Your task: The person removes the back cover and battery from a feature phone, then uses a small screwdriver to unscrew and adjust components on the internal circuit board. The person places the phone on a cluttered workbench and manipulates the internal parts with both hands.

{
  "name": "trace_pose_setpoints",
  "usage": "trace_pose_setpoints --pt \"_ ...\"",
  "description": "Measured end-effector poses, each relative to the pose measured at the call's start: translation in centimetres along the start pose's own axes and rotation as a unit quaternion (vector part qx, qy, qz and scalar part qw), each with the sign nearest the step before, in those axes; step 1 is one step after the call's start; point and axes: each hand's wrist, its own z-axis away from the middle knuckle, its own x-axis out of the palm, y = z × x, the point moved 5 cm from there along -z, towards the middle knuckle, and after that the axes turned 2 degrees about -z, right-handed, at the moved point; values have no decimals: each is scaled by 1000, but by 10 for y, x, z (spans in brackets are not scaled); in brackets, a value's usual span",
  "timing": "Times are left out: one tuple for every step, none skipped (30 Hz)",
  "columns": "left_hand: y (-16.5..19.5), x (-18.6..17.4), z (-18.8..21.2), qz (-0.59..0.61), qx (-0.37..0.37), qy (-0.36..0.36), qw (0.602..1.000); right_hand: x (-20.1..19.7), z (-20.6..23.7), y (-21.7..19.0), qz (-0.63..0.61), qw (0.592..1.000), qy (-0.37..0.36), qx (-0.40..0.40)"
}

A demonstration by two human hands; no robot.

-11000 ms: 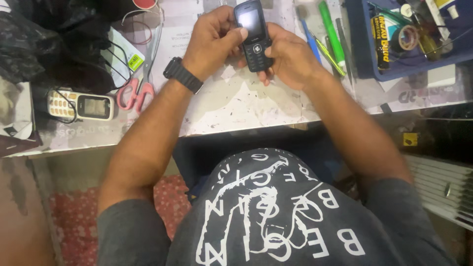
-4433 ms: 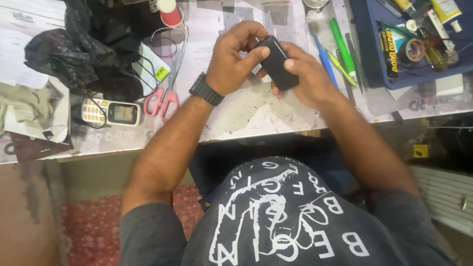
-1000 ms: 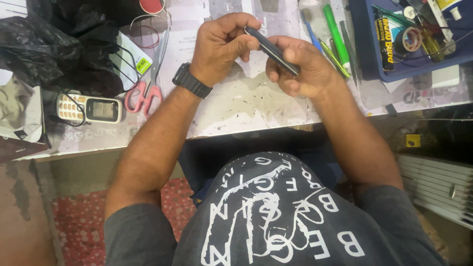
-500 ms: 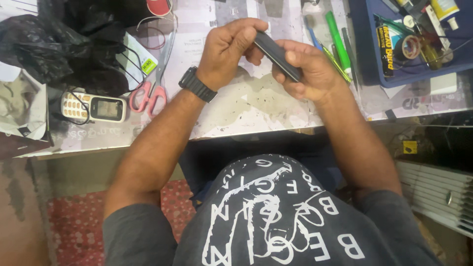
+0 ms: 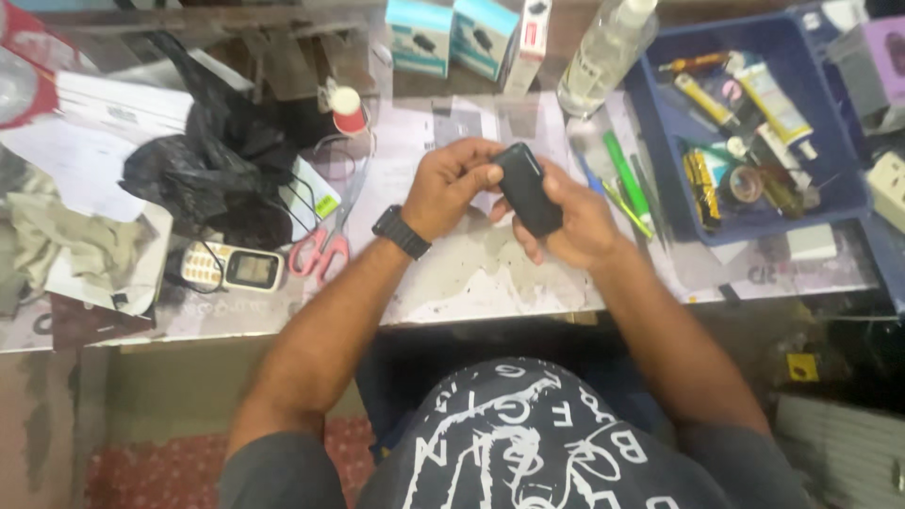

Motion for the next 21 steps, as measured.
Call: trace_pose_setpoints --pt "-1 0 1 20 -16 5 1000 3 0 0 8 1000 -5 -7" --pt "0 1 0 24 -10 3 1000 5 -1 1 15 1000 -8 -14" --pt "1 2 1 30 -5 1 1000 5 -1 2 22 1000 -9 -19" --pt "1 4 2 37 -3 0 999 0 -2 5 15 999 26 -15" --pt "2 7 3 0 20 -6 1000 -7 -2 7 6 998 61 -12" --pt "3 10 4 -36 40 -12 999 -14 -1 8 -4 995 98 -8" --pt "3 15 6 -70 58 -19 996 -19 -1 12 -25 995 94 29" --pt "3 17 5 -56 68 -18 996 -24 0 14 -46 993 90 64" --pt "3 18 3 -40 75 -14 996 -28 1 15 -69 988 87 102" --pt "2 19 3 -22 80 -10 997 -31 3 15 -83 986 72 124" --pt "0 20 3 -17 69 -22 997 -30 4 14 -96 983 56 146" --pt "0 18 2 -16 62 -33 997 -30 5 14 -107 980 36 165" --pt "0 16 0 -16 56 -45 997 -33 6 13 -82 982 35 165" --pt "1 13 0 -35 67 -50 996 -34 6 12 -58 984 36 166" --pt "2 11 0 -54 78 -55 994 -33 6 13 -33 985 36 168" --pt "2 9 0 -75 91 -59 991 -31 5 12 -43 985 25 163" --pt "1 8 0 -65 84 -56 993 -29 3 13 -51 986 12 157" --pt "-1 7 -1 -56 78 -53 994 -27 2 12 -59 987 -1 151" --pt "-2 7 -1 -47 73 -50 995 -28 2 12 -52 987 4 149" --pt "-3 7 -1 -53 72 -47 995 -29 2 12 -45 988 9 147" --pt "-4 7 -1 -59 71 -43 995 -31 2 12 -38 989 14 145"
